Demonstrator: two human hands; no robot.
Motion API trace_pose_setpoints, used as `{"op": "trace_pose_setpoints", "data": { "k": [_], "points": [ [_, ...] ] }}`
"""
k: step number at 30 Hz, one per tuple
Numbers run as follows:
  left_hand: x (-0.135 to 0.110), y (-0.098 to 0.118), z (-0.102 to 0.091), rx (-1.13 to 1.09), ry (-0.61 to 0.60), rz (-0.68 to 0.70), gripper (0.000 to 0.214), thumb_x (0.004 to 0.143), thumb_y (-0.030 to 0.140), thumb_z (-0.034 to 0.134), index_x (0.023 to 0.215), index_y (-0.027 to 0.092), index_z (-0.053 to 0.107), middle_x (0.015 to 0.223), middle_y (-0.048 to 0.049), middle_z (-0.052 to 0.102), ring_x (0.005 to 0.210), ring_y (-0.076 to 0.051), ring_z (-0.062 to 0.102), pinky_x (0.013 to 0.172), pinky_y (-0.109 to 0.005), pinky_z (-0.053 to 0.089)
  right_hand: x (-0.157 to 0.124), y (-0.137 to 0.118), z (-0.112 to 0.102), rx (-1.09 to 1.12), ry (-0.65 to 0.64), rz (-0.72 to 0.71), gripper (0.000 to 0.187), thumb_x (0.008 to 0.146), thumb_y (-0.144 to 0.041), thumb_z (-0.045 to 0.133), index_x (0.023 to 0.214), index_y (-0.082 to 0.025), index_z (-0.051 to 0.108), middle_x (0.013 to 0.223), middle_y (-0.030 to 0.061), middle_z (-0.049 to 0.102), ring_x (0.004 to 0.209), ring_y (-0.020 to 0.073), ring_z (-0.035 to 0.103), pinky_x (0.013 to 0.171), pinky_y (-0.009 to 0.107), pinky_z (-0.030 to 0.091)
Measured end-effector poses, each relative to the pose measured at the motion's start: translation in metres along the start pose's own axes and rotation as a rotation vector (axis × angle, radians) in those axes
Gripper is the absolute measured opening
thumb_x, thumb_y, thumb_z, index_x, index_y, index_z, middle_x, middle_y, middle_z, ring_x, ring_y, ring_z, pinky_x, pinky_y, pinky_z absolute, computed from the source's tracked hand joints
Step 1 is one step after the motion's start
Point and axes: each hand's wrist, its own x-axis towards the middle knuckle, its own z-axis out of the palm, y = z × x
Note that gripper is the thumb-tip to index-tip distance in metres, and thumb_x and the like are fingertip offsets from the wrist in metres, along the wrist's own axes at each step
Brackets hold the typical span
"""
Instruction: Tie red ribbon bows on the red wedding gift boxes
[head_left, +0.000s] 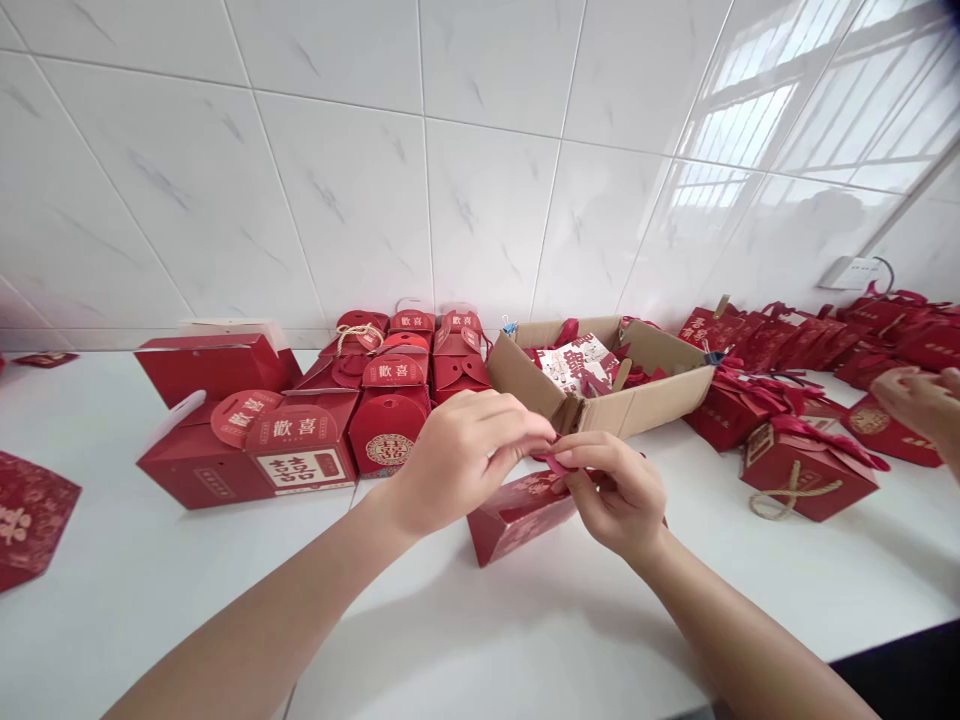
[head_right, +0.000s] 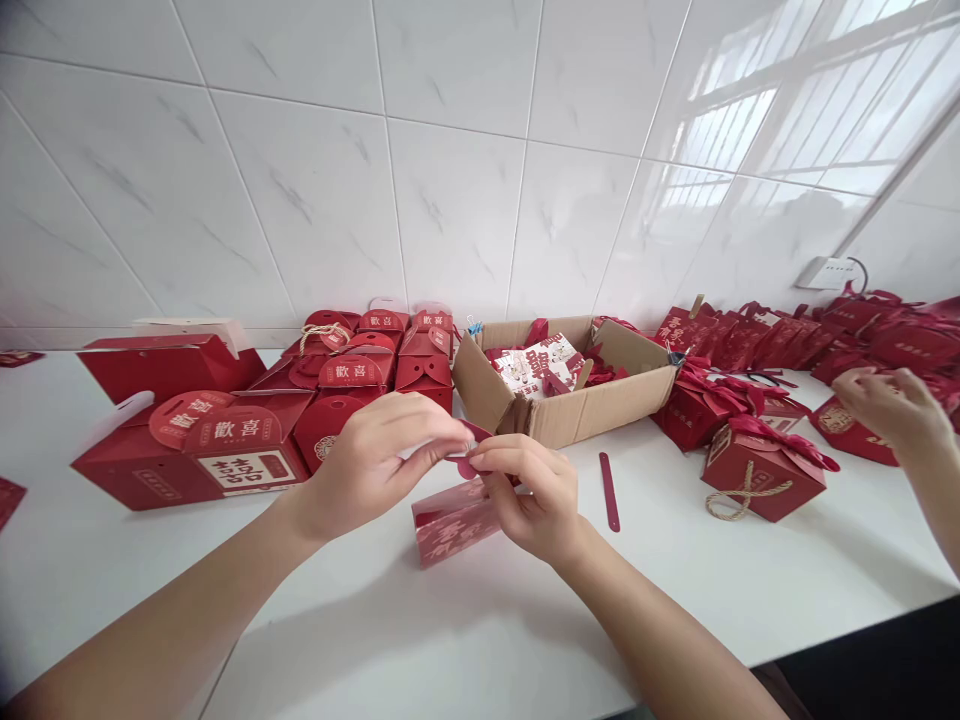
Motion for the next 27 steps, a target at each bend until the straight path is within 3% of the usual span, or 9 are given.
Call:
{"op": "trace_pose_setpoints", "data": {
  "k": [3, 5, 10, 13, 16, 19, 23, 27],
  "points": [
    [0.002, 0.01, -0.004, -0.134, 0.005, -0.266, 0.012, 0.092, 0.026, 0.048, 0.097, 0.02, 0.058, 0.083, 0.0008, 0.066, 0.075, -0.011, 0.061, 0.066, -0.022, 0.046, -0.002, 0.003, 0.003, -0.048, 0.051, 0.048, 0.028, 0.08, 0.001, 0.051, 0.093, -0.022, 0.059, 0.081, 0.0037, 0.066, 0.07, 0.0141, 0.066, 0.047, 0.02, 0.052],
    [0.002, 0.017, -0.005, -0.163, -0.071, -0.377, 0.015, 0.091, 0.033, 0.049, 0.091, 0.02, 0.057, 0.082, 0.0008, 0.064, 0.075, -0.011, 0.06, 0.063, -0.021, 0.046, -0.004, 0.007, 0.004, -0.082, 0.099, 0.11, 0.025, 0.08, -0.001, 0.053, 0.092, -0.022, 0.059, 0.081, 0.0035, 0.065, 0.07, 0.0146, 0.065, 0.048, 0.022, 0.052],
    [-0.006, 0.014, 0.013, -0.115, -0.251, -0.372, 0.019, 0.08, 0.037, 0.063, 0.087, 0.019, 0.063, 0.085, -0.0013, 0.063, 0.074, -0.015, 0.059, 0.068, -0.027, 0.047, -0.008, 0.016, 0.006, -0.123, 0.178, 0.236, 0.024, 0.081, -0.002, 0.055, 0.092, -0.022, 0.059, 0.082, 0.0025, 0.064, 0.066, 0.0129, 0.06, 0.047, 0.023, 0.049],
    [-0.011, 0.0, 0.033, -0.187, -0.189, -0.357, 0.008, 0.081, 0.024, 0.061, 0.082, 0.017, 0.065, 0.081, -0.0017, 0.065, 0.072, -0.014, 0.059, 0.067, -0.025, 0.046, -0.008, 0.018, 0.004, -0.132, 0.181, 0.25, 0.023, 0.081, -0.002, 0.056, 0.092, -0.022, 0.059, 0.083, 0.0018, 0.064, 0.066, 0.0119, 0.059, 0.047, 0.023, 0.046],
    [-0.011, -0.011, 0.044, -0.237, -0.101, -0.442, 0.008, 0.081, 0.021, 0.06, 0.076, 0.016, 0.065, 0.077, -0.0017, 0.066, 0.071, -0.013, 0.06, 0.065, -0.024, 0.045, -0.003, 0.021, -0.006, -0.166, 0.179, 0.257, 0.021, 0.081, -0.004, 0.058, 0.09, -0.023, 0.059, 0.083, 0.0018, 0.065, 0.069, 0.0136, 0.058, 0.055, 0.027, 0.046],
    [-0.01, -0.017, 0.047, -0.246, -0.066, -0.518, 0.013, 0.081, 0.027, 0.062, 0.076, 0.017, 0.066, 0.076, -0.0018, 0.066, 0.07, -0.014, 0.059, 0.064, -0.025, 0.044, 0.004, 0.026, -0.026, -0.205, 0.063, 0.198, 0.02, 0.082, -0.005, 0.058, 0.088, -0.024, 0.059, 0.081, 0.0018, 0.065, 0.077, 0.0172, 0.057, 0.067, 0.033, 0.045],
    [-0.009, -0.019, 0.049, -0.269, -0.041, -0.551, 0.015, 0.081, 0.03, 0.063, 0.076, 0.016, 0.066, 0.076, -0.0021, 0.066, 0.069, -0.014, 0.059, 0.064, -0.025, 0.043, 0.008, 0.032, -0.049, -0.337, -0.214, 0.08, 0.02, 0.082, -0.005, 0.058, 0.084, -0.025, 0.059, 0.088, 0.0018, 0.064, 0.086, 0.0202, 0.055, 0.079, 0.041, 0.038],
    [-0.009, -0.019, 0.051, -0.275, -0.029, -0.547, 0.014, 0.079, 0.029, 0.065, 0.076, 0.016, 0.067, 0.076, -0.0025, 0.066, 0.07, -0.014, 0.059, 0.065, -0.025, 0.043, 0.004, 0.031, -0.051, -0.383, -0.417, 0.063, 0.019, 0.083, -0.006, 0.055, 0.086, -0.025, 0.059, 0.1, 0.0036, 0.061, 0.1, 0.0234, 0.05, 0.083, 0.043, 0.035]
  ]
}}
